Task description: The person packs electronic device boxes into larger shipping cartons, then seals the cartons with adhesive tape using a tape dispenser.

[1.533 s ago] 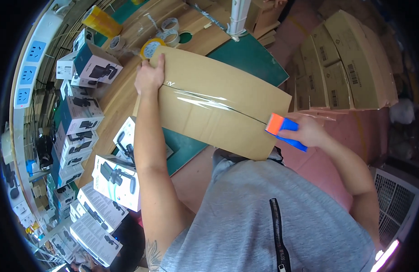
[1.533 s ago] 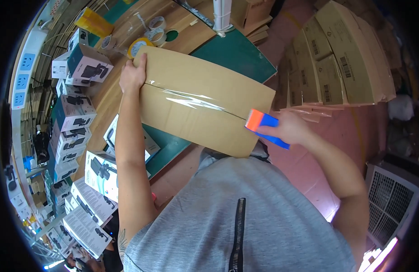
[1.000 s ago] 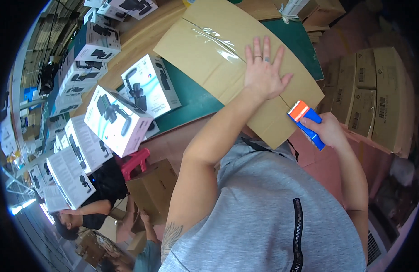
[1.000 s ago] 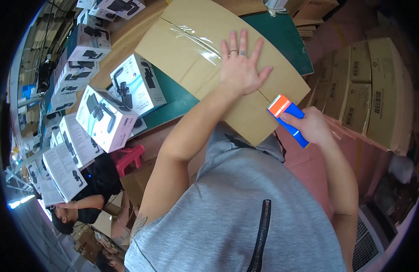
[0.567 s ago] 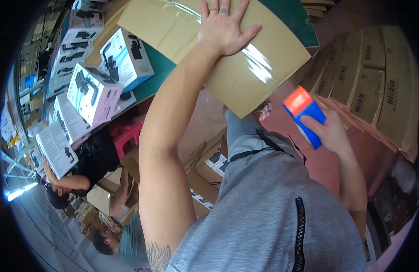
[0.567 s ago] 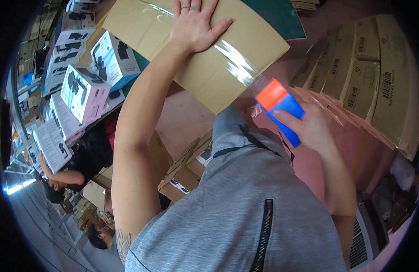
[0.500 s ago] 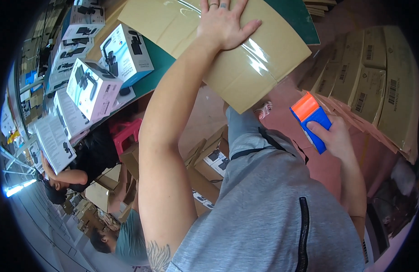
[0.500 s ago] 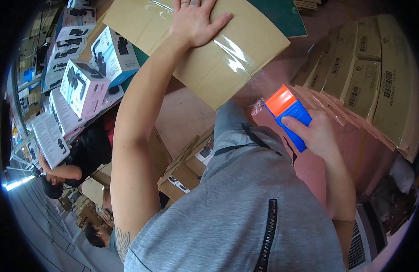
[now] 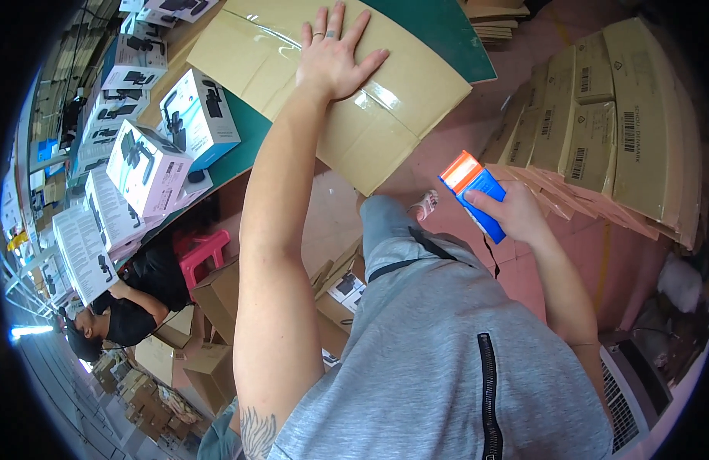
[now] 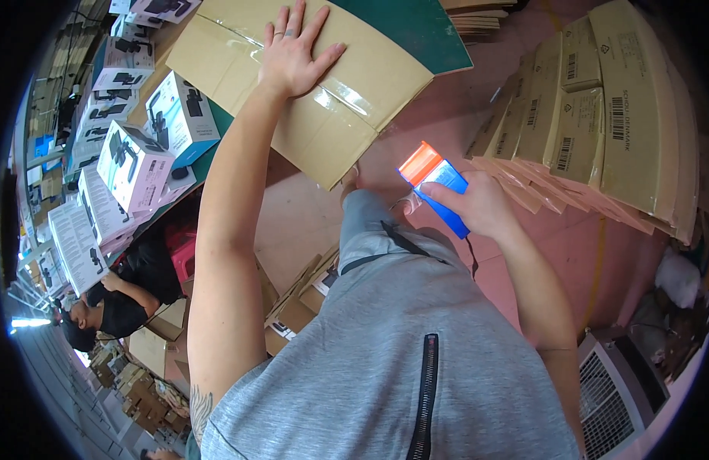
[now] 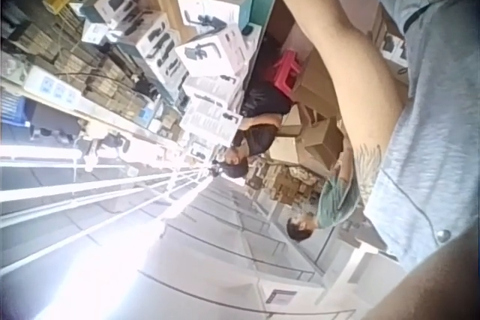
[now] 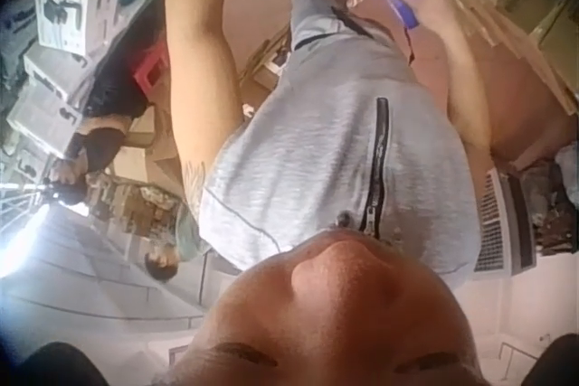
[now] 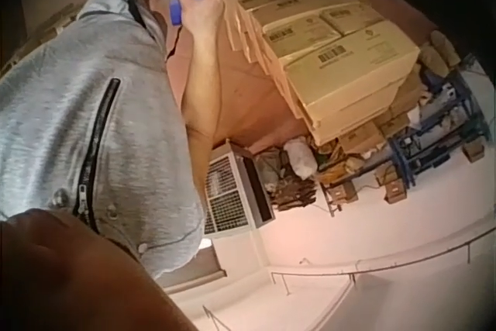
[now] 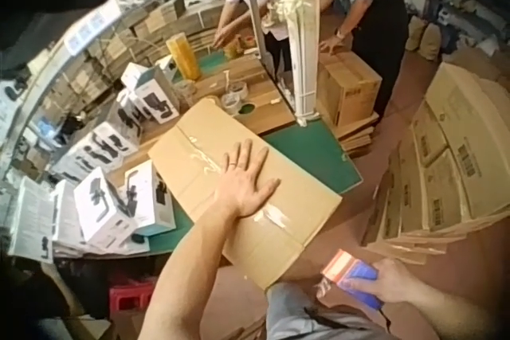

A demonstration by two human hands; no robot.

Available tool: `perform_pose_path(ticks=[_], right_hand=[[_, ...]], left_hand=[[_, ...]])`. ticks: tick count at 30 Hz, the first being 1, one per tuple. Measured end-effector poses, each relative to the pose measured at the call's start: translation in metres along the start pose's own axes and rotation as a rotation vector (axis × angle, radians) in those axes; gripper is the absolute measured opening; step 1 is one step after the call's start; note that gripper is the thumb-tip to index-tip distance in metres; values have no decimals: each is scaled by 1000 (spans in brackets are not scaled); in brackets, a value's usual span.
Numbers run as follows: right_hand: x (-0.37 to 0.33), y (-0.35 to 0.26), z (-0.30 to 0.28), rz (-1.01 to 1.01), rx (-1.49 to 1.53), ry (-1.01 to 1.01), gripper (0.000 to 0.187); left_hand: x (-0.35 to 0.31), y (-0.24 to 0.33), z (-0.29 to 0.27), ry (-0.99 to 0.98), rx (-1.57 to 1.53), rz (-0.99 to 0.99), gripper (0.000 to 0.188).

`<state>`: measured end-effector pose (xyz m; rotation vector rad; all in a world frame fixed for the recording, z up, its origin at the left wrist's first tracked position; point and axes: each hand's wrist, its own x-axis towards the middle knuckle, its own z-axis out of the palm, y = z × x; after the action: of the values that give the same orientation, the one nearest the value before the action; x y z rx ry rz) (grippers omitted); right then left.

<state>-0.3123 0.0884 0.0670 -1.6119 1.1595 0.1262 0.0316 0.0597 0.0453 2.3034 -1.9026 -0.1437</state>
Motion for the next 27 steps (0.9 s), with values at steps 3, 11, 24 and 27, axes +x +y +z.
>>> perform_pose_path(ticks=[3,11,24,27], right_hand=[[6,-2,4,-74,-75,50,52],[62,-26,25,137,-756,23,67],[25,180,63,277,371,413,53],[8,140,61,329,475,486,44]], left_hand=[[2,-7,8,-18,19,-12,80],[7,-21,38,214,133,85,77],[-70,101,26,-23,-29,100,73],[-68,107,42,-87,320,101,78]])
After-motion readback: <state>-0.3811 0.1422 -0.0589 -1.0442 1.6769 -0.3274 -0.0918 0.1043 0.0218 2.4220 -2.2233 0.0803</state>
